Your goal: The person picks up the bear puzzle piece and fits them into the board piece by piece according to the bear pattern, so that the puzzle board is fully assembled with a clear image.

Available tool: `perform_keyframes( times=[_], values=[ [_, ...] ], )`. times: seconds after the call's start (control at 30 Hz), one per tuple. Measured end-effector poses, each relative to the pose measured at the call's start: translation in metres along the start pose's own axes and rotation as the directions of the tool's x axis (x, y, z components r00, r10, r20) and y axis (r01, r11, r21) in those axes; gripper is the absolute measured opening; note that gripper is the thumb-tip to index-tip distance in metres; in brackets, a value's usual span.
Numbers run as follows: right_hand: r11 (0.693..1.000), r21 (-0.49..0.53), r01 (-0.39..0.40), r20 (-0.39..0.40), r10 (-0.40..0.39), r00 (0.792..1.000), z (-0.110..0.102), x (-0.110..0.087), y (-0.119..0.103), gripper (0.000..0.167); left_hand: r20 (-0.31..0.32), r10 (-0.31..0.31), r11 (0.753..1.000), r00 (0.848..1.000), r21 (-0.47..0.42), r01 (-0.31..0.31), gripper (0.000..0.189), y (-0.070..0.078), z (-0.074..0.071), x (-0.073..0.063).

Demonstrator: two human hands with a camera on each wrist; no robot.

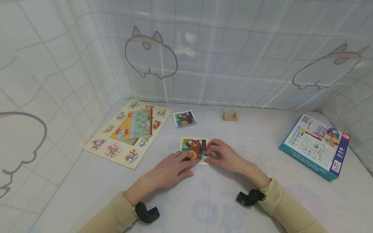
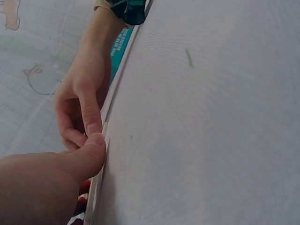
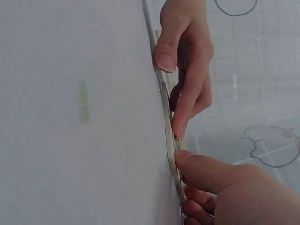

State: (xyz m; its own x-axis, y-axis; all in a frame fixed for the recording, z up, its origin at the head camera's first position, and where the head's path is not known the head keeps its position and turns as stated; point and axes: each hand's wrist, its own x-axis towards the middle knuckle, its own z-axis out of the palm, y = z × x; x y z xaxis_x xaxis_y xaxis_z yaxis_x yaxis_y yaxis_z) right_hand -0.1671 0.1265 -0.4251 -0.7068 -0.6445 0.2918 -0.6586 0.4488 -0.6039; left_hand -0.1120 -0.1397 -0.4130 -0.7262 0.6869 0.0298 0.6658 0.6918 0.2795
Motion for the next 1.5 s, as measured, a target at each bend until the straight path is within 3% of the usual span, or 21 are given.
perform_keyframes(
  times=[0.23,0.47,0.8,1.23,1.5],
  values=[
    [1.0,-0.008,-0.002,0.001,0.002,1.0,0.0013,-0.0003,0.0012,0.013,0.024,-0.018,1.0,1.0,-0.011,0.018,0.048,0.0011,-0.0006,0.0001],
    [1.0,-0.017,0.006,-0.006,-0.006,1.0,0.0014,-0.0008,0.0016,0.012,0.038,0.019,0.998,0.999,-0.061,-0.017,0.054,0.0034,-0.0017,-0.0012],
    [0.999,-0.005,0.052,-0.024,-0.052,0.998,0.0009,-0.0015,0.0005,0.01,0.108,-0.023,0.997,0.994,-0.077,0.031,0.06,0.006,0.0,-0.0014],
    [0.991,-0.018,0.13,-0.06,-0.131,0.99,0.0018,-0.0004,0.0039,0.004,0.115,-0.026,0.996,0.993,-0.086,0.036,0.062,0.0059,-0.0017,0.0],
    [0.992,-0.004,0.13,-0.065,-0.13,0.989,0.0026,-0.0011,0.0052,0.004,0.131,-0.035,0.993,0.991,-0.11,0.049,0.061,0.0055,-0.0026,0.0008]
  ],
)
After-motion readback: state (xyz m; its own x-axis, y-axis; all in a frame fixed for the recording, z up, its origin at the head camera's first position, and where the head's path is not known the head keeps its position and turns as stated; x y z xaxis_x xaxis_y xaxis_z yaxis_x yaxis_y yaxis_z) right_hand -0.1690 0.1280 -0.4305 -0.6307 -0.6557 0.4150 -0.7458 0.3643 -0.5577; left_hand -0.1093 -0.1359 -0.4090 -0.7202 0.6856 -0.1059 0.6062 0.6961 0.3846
